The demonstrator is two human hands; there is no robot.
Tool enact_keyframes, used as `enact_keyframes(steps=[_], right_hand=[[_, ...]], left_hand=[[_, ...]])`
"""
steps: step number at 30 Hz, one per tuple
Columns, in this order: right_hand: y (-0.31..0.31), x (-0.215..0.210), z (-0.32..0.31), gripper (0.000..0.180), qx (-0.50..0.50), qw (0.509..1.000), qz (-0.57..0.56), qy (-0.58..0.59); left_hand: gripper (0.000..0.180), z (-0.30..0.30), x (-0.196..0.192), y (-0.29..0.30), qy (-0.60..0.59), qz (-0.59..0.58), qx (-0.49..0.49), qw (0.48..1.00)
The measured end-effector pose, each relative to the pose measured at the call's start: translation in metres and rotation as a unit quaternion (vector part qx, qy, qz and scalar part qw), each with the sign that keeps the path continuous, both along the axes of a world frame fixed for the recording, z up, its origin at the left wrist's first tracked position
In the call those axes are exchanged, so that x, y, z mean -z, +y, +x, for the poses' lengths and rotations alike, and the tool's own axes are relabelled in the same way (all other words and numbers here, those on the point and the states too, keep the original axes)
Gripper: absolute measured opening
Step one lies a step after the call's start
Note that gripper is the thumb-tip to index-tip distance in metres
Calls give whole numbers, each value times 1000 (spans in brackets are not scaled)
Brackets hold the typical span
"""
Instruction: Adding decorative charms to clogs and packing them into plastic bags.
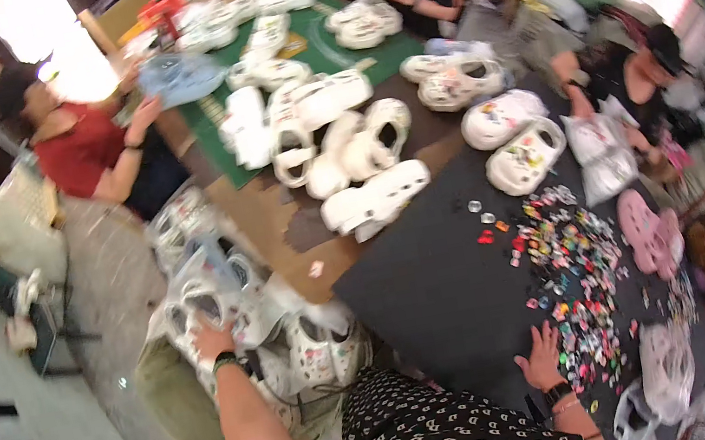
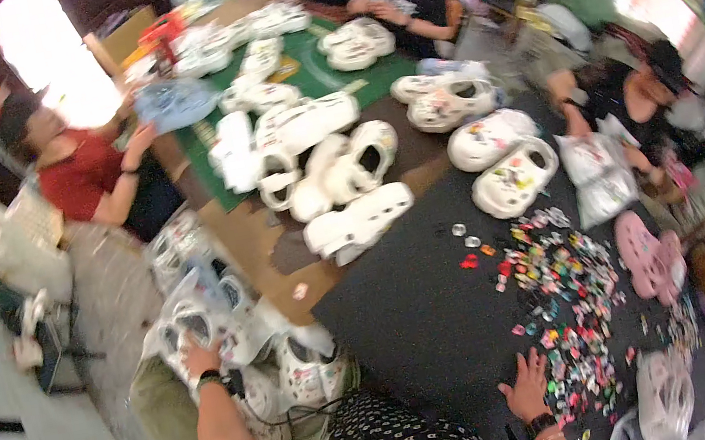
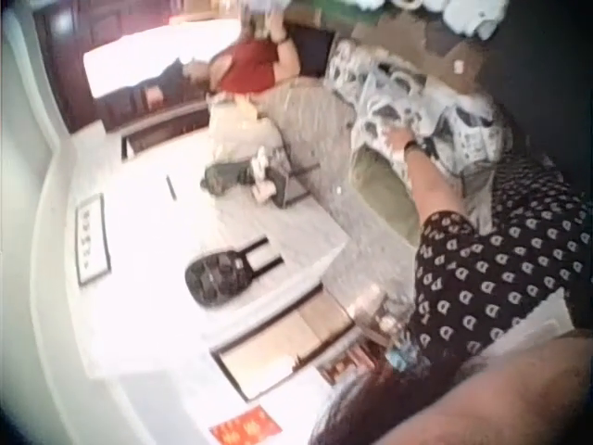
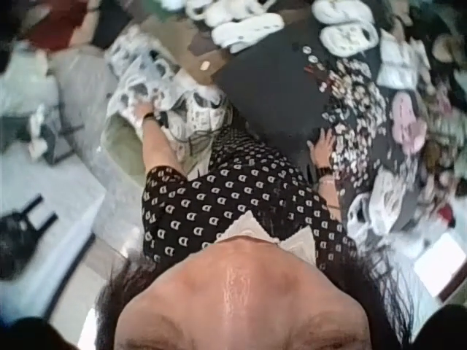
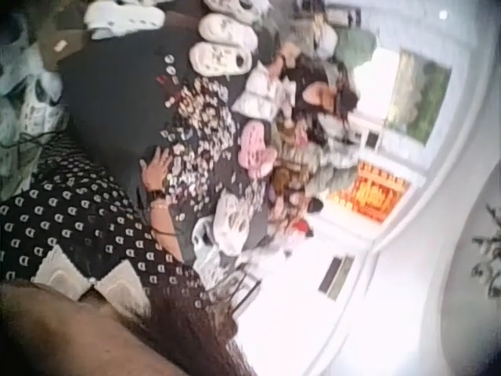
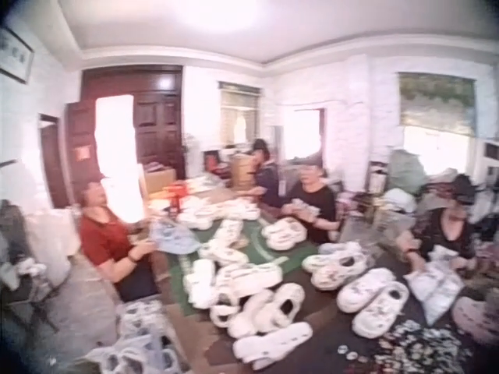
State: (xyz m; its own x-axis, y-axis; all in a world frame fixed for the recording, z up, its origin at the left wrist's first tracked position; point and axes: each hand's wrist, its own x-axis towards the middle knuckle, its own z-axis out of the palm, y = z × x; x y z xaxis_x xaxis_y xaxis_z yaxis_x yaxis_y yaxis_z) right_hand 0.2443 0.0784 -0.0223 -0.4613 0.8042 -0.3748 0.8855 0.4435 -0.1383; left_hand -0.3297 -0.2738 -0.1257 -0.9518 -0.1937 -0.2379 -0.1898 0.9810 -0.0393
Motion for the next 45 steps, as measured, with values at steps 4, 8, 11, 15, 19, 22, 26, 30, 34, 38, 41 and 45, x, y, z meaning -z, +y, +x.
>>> enact_keyframes(steps=[4, 8, 11, 15, 19, 22, 26, 30, 34, 38, 41, 45], right_hand=[[-3, 0, -19, 82, 15, 1000, -20, 8], [-11, 2, -8, 82, 34, 999, 15, -12], [-15, 0, -8, 82, 26, 999, 28, -6], [-16, 8, -3, 84, 31, 999, 31, 29], [-15, 3, -8, 78, 37, 998, 18, 39], [-15, -3, -6, 75, 44, 998, 3, 45], [-16, 2, -1, 74, 37, 998, 12, 58], [-17, 12, 2, 74, 38, 997, 22, 66], [-17, 13, 0, 75, 12, 995, 45, 88], [-17, 12, 3, 75, 26, 995, 36, 93], [-17, 14, 5, 76, 31, 994, 38, 95], [-18, 22, 13, 76, 22, 989, 65, 132]], left_hand=[[86, -22, 23, -54, 71, -93, 42, 992], [42, -12, 35, -11, 72, 73, 83, 991], [36, -9, 36, -14, 75, 65, 131, 986], [24, -16, 19, -31, 115, 152, 179, 965], [12, -22, -28, -48, 168, 175, 235, 941], [9, -15, -72, -42, 244, 201, 270, 910], [4, -14, -133, -15, 286, 335, 301, 846], [6, 42, -248, 72, 252, 319, 423, 810], [5, 103, -324, 150, 284, 389, 549, 683], [10, 145, -360, 208, 269, 361, 675, 585], [19, 177, -360, 237, 173, 416, 714, 535], [20, 205, -329, 260, 85, 403, 772, 484]])
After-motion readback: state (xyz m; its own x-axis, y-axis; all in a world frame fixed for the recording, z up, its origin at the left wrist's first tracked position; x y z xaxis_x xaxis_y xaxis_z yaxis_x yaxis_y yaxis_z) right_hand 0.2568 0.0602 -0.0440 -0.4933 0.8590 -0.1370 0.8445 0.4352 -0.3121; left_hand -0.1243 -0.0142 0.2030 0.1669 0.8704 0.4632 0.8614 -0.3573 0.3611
